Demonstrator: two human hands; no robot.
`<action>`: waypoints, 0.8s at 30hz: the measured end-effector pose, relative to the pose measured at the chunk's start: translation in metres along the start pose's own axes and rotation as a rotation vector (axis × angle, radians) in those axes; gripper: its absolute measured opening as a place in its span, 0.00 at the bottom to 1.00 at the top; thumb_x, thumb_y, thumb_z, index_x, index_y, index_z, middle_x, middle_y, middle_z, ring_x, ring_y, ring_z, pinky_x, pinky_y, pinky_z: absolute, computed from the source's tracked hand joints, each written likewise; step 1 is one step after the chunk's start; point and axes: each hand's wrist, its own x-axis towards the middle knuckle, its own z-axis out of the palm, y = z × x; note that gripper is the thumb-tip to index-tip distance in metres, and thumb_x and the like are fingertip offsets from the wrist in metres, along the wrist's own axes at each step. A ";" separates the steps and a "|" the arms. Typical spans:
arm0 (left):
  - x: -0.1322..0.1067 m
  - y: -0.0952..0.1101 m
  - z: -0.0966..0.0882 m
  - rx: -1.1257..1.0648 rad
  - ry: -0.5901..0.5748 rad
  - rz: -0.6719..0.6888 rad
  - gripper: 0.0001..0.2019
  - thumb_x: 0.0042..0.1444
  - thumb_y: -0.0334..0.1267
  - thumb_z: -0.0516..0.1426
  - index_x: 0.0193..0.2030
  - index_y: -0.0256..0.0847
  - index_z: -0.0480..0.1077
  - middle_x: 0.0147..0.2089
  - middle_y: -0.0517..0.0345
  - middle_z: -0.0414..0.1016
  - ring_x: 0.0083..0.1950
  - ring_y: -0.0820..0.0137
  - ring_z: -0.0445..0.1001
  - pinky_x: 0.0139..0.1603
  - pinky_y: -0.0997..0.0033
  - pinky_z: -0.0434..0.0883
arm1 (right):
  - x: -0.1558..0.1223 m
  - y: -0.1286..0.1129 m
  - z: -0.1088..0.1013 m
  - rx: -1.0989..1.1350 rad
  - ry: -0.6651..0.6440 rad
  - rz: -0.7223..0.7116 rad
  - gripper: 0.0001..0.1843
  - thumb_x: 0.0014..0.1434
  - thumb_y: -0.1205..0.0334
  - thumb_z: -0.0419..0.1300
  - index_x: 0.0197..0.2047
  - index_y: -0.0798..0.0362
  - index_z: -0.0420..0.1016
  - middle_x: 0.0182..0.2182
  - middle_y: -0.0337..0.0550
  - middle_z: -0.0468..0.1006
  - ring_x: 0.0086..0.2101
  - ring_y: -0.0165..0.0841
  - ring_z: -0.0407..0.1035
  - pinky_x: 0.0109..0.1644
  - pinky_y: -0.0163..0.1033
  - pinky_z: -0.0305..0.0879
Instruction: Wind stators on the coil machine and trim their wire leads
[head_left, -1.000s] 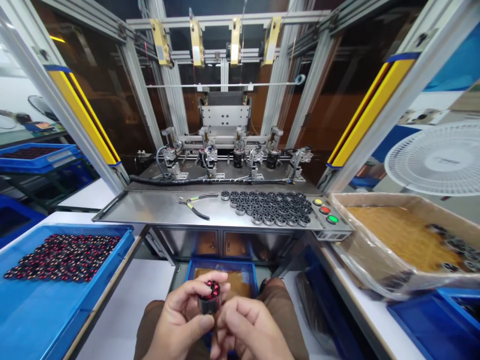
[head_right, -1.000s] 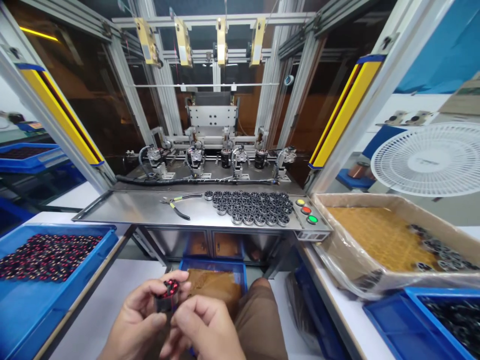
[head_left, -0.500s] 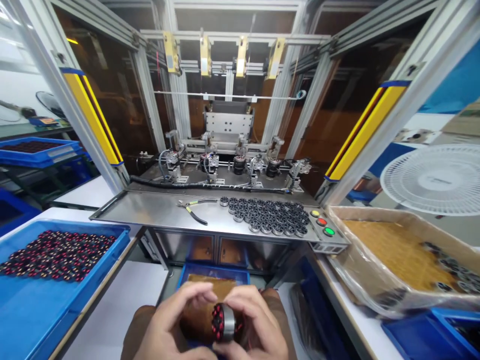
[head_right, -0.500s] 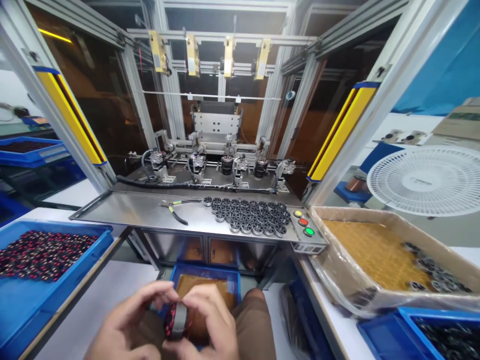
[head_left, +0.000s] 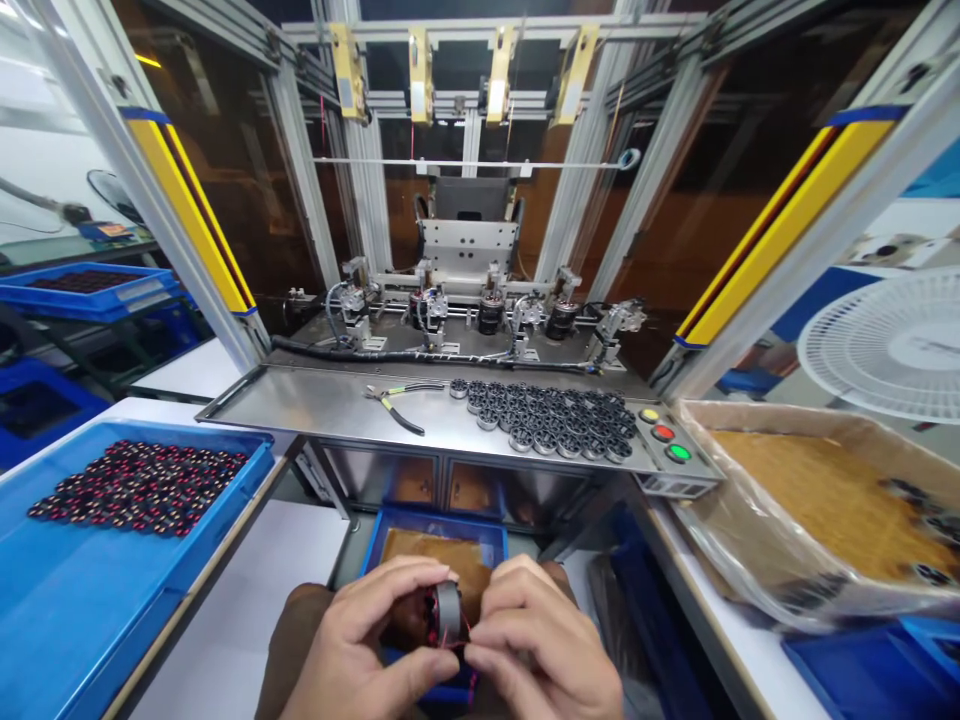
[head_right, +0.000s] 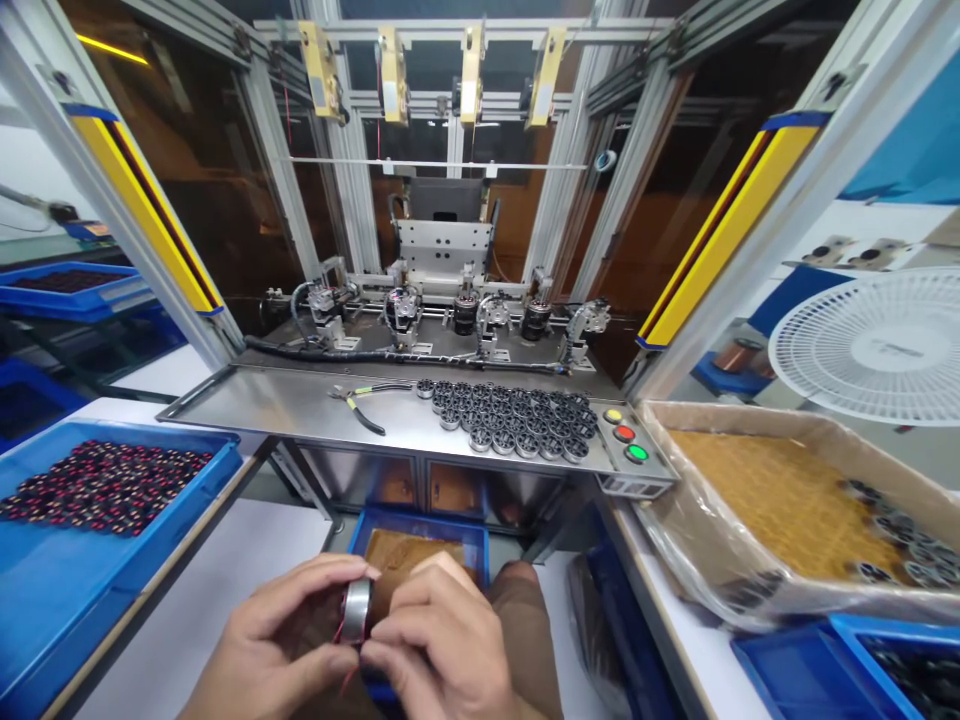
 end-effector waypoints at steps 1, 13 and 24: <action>-0.001 -0.001 0.001 -0.048 -0.004 -0.027 0.20 0.45 0.34 0.69 0.47 0.52 0.78 0.46 0.54 0.81 0.47 0.62 0.79 0.49 0.73 0.73 | 0.000 -0.001 0.000 -0.012 0.006 0.009 0.04 0.58 0.71 0.60 0.36 0.53 0.74 0.25 0.42 0.72 0.29 0.34 0.66 0.31 0.40 0.65; 0.001 0.009 0.002 0.236 0.102 0.332 0.25 0.44 0.23 0.66 0.49 0.48 0.76 0.46 0.51 0.82 0.47 0.60 0.80 0.50 0.69 0.75 | -0.007 0.006 -0.019 0.040 0.022 0.417 0.11 0.64 0.57 0.56 0.31 0.52 0.71 0.27 0.41 0.71 0.29 0.33 0.68 0.33 0.37 0.65; 0.002 0.023 -0.007 0.300 -0.098 0.441 0.29 0.47 0.21 0.64 0.55 0.49 0.75 0.46 0.50 0.83 0.44 0.61 0.82 0.47 0.73 0.76 | 0.032 -0.019 -0.021 -0.242 -0.421 0.036 0.07 0.61 0.73 0.54 0.37 0.55 0.73 0.31 0.47 0.76 0.33 0.34 0.66 0.38 0.40 0.64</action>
